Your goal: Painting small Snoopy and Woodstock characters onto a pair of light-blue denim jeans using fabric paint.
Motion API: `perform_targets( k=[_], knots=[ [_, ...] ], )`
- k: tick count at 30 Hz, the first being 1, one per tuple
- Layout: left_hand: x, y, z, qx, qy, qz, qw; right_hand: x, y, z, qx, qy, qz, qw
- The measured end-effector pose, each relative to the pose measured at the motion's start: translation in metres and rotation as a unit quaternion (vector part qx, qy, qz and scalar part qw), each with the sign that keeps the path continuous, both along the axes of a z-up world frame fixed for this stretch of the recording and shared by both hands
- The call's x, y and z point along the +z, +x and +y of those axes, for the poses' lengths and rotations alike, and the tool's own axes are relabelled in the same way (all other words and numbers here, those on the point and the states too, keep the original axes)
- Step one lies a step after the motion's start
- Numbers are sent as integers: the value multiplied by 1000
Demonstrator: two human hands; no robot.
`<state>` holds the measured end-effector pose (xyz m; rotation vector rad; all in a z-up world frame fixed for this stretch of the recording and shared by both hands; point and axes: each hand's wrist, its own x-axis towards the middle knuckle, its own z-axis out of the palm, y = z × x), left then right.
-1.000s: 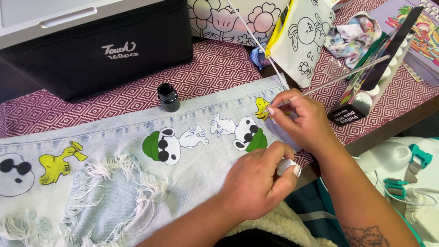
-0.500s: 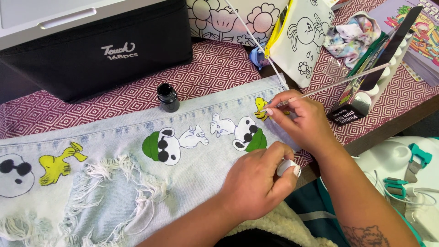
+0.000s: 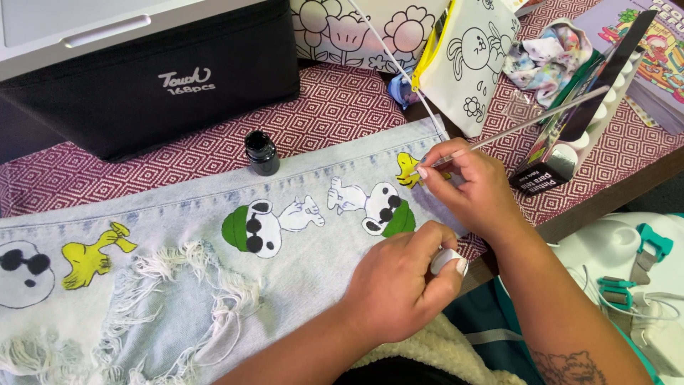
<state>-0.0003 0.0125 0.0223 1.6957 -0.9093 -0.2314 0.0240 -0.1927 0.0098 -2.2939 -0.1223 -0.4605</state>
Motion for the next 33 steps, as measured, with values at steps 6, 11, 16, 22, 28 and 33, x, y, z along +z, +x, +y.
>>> perform_targets(
  k=[6, 11, 16, 22, 28, 33],
  knots=[
    [-1, 0, -1, 0, 2, -2, 1000, 4, 0, 2, 3, -12, 2, 1000],
    [-1, 0, 0, 1, 4, -5, 1000, -1, 0, -1, 10, -10, -6, 1000],
    [-3, -1, -1, -4, 7, -27, 1000, -28, -2, -18, 20, 137, -38, 990],
    [-2, -6, 1, -21, 1, -127, 992, -38, -15, -28, 29, 247, -209, 946],
    [-1, -8, 1, -30, 13, -134, 990, -36, -15, -31, 20, 244, -280, 928],
    [3, -7, 2, -36, 22, -89, 995, -33, -14, -30, 28, 255, -276, 926]
  ],
)
